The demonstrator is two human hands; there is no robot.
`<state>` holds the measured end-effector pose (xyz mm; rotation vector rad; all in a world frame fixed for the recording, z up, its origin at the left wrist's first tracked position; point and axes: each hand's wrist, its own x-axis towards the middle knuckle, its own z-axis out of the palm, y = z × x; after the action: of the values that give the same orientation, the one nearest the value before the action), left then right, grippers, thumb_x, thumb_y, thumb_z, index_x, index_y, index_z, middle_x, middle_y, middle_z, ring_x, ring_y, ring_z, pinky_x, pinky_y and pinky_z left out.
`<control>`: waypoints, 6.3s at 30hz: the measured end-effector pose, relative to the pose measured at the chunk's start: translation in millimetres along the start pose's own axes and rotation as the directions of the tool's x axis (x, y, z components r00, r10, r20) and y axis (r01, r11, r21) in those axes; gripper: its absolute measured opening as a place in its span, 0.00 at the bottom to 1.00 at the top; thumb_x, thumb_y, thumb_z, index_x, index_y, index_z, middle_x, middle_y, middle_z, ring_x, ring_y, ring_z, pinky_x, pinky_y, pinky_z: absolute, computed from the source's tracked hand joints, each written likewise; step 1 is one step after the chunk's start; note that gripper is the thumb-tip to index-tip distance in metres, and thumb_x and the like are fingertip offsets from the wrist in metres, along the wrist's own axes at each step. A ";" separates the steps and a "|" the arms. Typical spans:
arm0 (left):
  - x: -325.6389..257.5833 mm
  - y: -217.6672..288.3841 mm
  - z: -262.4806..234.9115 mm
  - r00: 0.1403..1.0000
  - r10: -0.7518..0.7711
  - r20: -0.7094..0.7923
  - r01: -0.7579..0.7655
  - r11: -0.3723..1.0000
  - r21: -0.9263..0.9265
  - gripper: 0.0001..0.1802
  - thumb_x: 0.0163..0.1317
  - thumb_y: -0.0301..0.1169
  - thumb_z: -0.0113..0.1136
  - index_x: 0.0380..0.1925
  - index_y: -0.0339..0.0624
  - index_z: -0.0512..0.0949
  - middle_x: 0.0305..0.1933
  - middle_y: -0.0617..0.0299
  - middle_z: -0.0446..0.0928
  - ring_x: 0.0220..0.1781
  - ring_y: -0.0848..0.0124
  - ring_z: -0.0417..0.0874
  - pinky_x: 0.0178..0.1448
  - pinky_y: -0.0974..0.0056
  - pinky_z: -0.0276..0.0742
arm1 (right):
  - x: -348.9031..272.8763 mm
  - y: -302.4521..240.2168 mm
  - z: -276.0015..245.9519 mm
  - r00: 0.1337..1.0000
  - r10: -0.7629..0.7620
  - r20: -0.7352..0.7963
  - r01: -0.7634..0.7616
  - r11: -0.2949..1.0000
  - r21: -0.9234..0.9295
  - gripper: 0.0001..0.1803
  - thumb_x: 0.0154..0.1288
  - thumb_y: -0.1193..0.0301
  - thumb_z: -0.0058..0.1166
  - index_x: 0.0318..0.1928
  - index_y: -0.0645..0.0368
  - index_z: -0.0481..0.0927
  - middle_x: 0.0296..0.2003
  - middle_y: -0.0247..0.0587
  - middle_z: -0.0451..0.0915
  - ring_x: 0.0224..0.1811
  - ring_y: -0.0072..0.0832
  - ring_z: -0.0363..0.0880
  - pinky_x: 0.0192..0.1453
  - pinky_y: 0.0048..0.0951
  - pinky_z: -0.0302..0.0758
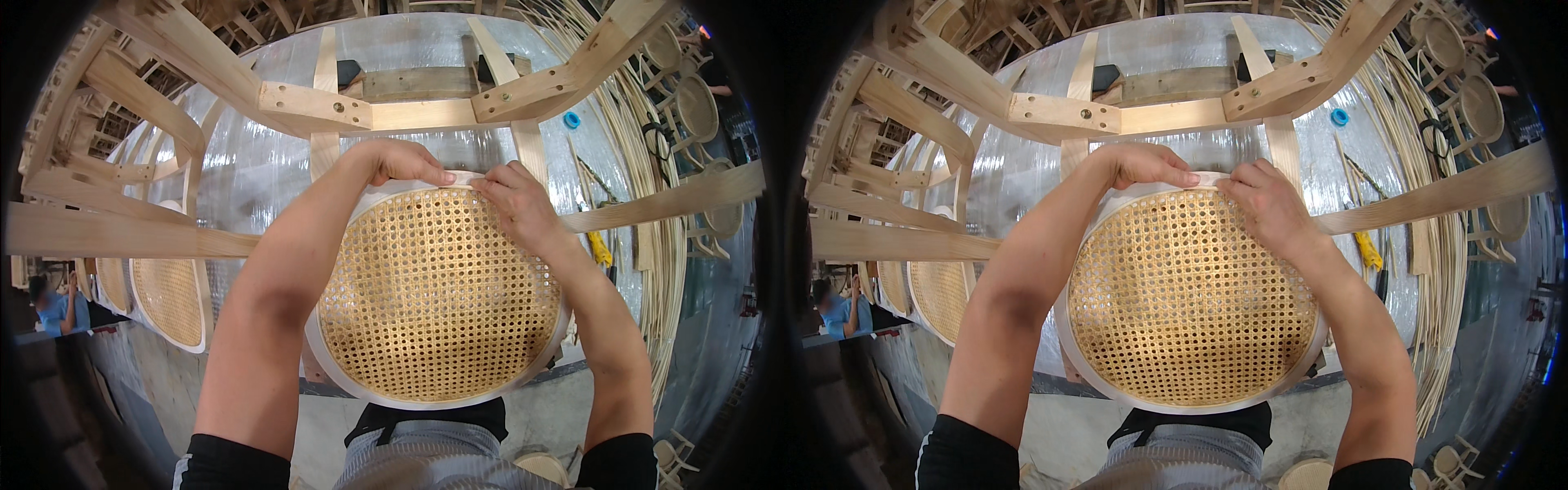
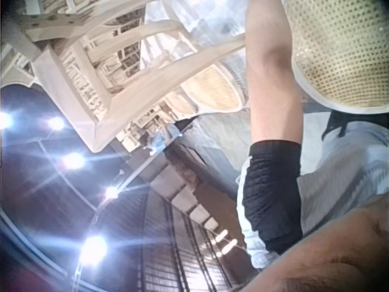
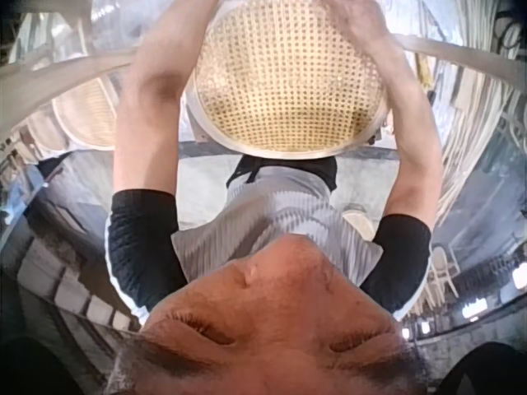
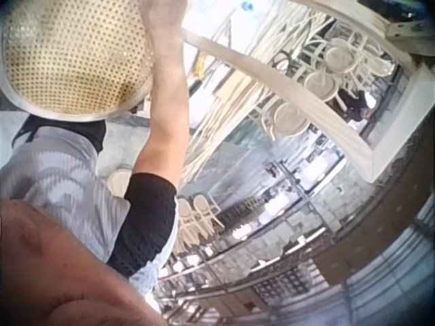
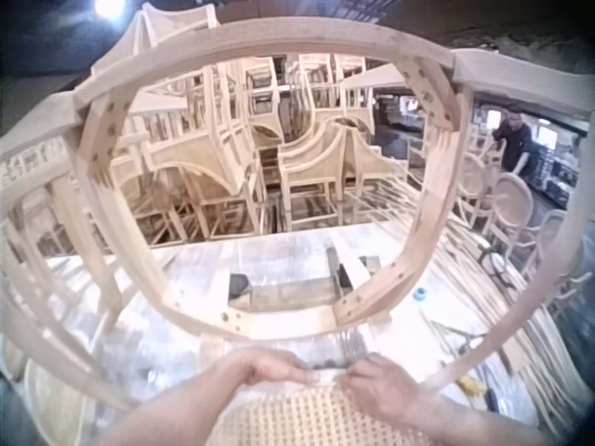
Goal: The person weaves thin cane strips into the seat frame of an overturned wooden chair. They use a hammer to tap strips into place, a utility knife to trim excess, and a small block to press the edges flush. The process repeats around the perimeter of the seat.
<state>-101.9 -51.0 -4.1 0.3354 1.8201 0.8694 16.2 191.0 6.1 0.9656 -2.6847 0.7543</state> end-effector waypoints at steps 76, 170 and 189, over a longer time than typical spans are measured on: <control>8.8 43.9 -10.7 0.986 -0.151 0.064 0.108 0.892 0.438 0.34 0.61 0.46 0.74 0.67 0.55 0.78 0.60 0.60 0.83 0.56 0.64 0.82 0.54 0.55 0.83 | -294.4 30.6 -62.8 0.246 0.897 -0.367 -0.935 0.320 0.155 0.16 0.67 0.67 0.57 0.49 0.65 0.77 0.34 0.54 0.82 0.36 0.44 0.83 0.44 0.41 0.77; -54.8 53.6 196.8 0.656 0.154 -0.739 0.187 0.915 0.356 0.36 0.72 0.32 0.50 0.79 0.44 0.54 0.86 0.55 0.46 0.43 0.52 0.89 0.47 0.47 0.84 | -244.5 17.1 -45.5 0.661 0.680 -0.317 -0.725 0.687 -0.039 0.17 0.70 0.74 0.58 0.56 0.66 0.81 0.44 0.55 0.82 0.47 0.52 0.81 0.57 0.44 0.75; -97.6 23.9 229.8 0.329 0.200 -0.923 -0.080 0.980 0.184 0.14 0.70 0.28 0.56 0.52 0.38 0.82 0.49 0.50 0.85 0.48 0.52 0.86 0.55 0.51 0.81 | 23.0 -8.6 2.8 0.999 -0.003 0.040 0.002 1.000 0.027 0.11 0.63 0.77 0.63 0.47 0.59 0.85 0.35 0.44 0.79 0.41 0.45 0.79 0.45 0.43 0.78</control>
<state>140.1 1.2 35.6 -0.0037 2.9963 1.2338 4.0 171.4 14.9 1.0001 -2.7135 0.7816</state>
